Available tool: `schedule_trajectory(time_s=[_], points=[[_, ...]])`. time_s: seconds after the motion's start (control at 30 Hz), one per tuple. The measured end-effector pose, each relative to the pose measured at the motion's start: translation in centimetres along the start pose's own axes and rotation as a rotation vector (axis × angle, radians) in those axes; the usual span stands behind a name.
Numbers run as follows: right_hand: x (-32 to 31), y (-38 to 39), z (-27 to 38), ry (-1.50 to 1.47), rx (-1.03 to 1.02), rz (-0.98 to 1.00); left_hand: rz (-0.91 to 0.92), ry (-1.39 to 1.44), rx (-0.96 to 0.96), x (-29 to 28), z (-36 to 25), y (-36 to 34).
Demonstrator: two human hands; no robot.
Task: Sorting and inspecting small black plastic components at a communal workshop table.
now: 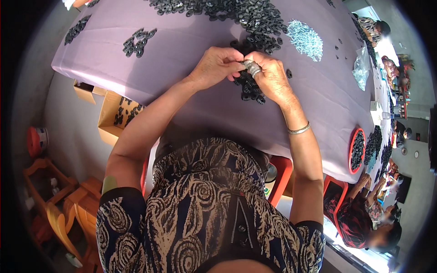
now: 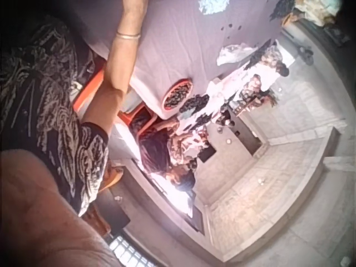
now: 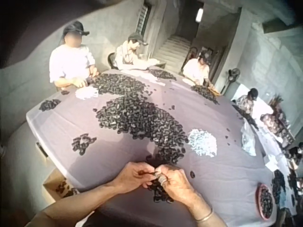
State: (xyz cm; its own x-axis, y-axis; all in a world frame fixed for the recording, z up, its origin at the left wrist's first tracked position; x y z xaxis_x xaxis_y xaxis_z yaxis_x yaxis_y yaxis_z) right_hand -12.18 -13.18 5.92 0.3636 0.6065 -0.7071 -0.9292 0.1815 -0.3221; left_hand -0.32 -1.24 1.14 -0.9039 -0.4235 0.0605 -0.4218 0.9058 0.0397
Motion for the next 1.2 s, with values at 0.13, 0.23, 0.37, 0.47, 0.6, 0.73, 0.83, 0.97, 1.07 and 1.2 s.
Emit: schedule_trajectory(time_s=[0.13,0.23,0.37,0.47,0.6,0.73,0.83,0.97,1.07,1.2], points=[[-1.0,0.3,-0.3,-0.060,0.168,0.075,0.017,0.017,-0.002,0.3,0.1,-0.2],[-1.2,0.1,-0.1,-0.289,0.246,-0.046,-0.008,0.052,0.030,-0.1,0.0,-0.4],[-1.0,-0.2,-1.0,-0.449,0.321,-0.113,-0.027,0.140,0.146,-0.3,-0.2,-0.2],[0.1,0.1,-1.1,-0.636,0.300,-0.030,-0.010,0.146,0.271,-0.1,-0.1,-0.3],[1.5,0.4,-0.9,-0.903,0.473,-0.076,-0.035,0.066,0.341,0.3,-0.4,-0.1],[1.5,0.8,-0.6,-1.176,0.354,-0.072,0.043,0.198,0.265,1.4,-1.5,0.4],[2.0,0.8,-0.2,-1.474,0.286,-0.025,0.063,0.265,0.268,1.5,-1.7,0.5],[2.5,0.6,-0.8,-1.539,0.340,0.104,0.064,0.298,0.294,1.0,-1.2,0.5],[2.7,0.6,-1.3,-1.512,0.354,0.085,0.074,0.217,0.293,0.7,-1.7,0.7],[2.2,0.5,-1.4,-1.391,0.357,0.058,0.006,0.145,0.324,0.5,-1.9,0.8]])
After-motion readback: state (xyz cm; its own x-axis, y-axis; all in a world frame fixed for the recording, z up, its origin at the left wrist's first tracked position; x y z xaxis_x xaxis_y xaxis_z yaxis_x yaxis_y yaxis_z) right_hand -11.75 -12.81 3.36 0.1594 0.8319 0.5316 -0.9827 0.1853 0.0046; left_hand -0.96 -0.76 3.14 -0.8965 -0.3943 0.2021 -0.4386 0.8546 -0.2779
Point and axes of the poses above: each hand's wrist, its own y-axis away from the middle knuckle, its own x-axis out of the palm, z = x × y, the point moved 1 cm from there along -y, towards the middle knuckle, and after that the axes turned 6 degrees about -x, right-handed, at the moved point
